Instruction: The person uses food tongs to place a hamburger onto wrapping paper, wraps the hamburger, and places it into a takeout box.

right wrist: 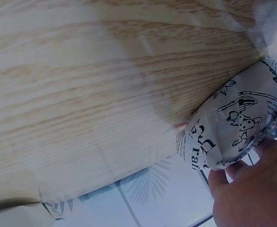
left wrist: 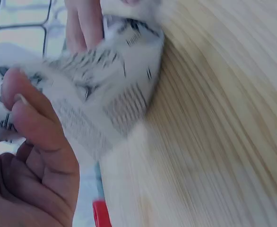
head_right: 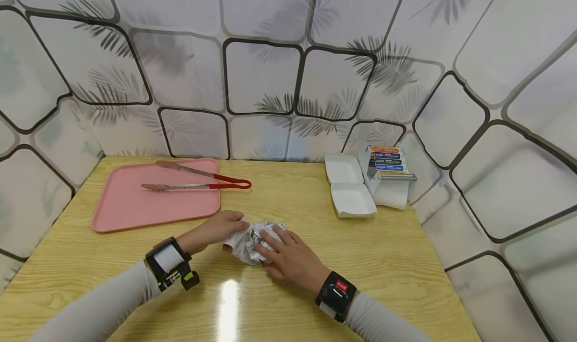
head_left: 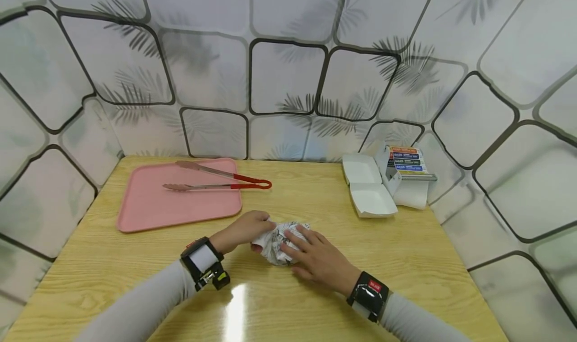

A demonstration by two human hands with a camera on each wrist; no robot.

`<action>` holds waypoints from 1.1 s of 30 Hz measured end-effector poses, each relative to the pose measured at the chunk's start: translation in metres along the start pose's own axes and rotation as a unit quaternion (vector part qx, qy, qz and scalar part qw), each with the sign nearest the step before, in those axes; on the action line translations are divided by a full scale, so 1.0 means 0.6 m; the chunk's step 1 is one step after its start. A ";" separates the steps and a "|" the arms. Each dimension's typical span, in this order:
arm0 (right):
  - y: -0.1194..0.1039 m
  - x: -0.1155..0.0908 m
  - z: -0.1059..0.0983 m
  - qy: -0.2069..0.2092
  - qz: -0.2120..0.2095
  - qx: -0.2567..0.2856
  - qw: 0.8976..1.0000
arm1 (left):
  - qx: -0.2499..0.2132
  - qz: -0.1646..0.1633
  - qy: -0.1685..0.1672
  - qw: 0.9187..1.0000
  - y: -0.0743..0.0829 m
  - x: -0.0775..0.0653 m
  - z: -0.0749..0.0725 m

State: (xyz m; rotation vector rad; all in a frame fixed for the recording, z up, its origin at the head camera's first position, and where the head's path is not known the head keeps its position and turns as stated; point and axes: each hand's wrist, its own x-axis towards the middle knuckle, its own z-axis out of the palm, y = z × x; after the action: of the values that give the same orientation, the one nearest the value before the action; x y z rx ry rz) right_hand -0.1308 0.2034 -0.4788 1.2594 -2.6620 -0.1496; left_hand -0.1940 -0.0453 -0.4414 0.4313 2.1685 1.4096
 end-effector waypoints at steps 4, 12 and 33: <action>-0.002 0.000 0.000 -0.006 0.006 -0.001 1.000 | -0.005 0.017 -0.021 1.000 0.010 0.016 0.027; -0.003 -0.002 0.000 -0.016 0.014 0.024 0.999 | 0.140 0.151 -0.080 0.975 -0.003 0.013 0.046; 0.020 -0.008 0.004 0.044 0.038 0.260 0.964 | 0.435 0.356 -0.033 0.826 -0.049 -0.009 0.037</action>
State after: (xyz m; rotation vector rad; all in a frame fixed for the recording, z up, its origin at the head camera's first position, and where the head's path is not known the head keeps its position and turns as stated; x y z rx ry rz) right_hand -0.1374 0.2147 -0.4797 1.2454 -2.7579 0.6423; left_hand -0.1766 -0.0436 -0.4739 1.7296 2.6069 0.5336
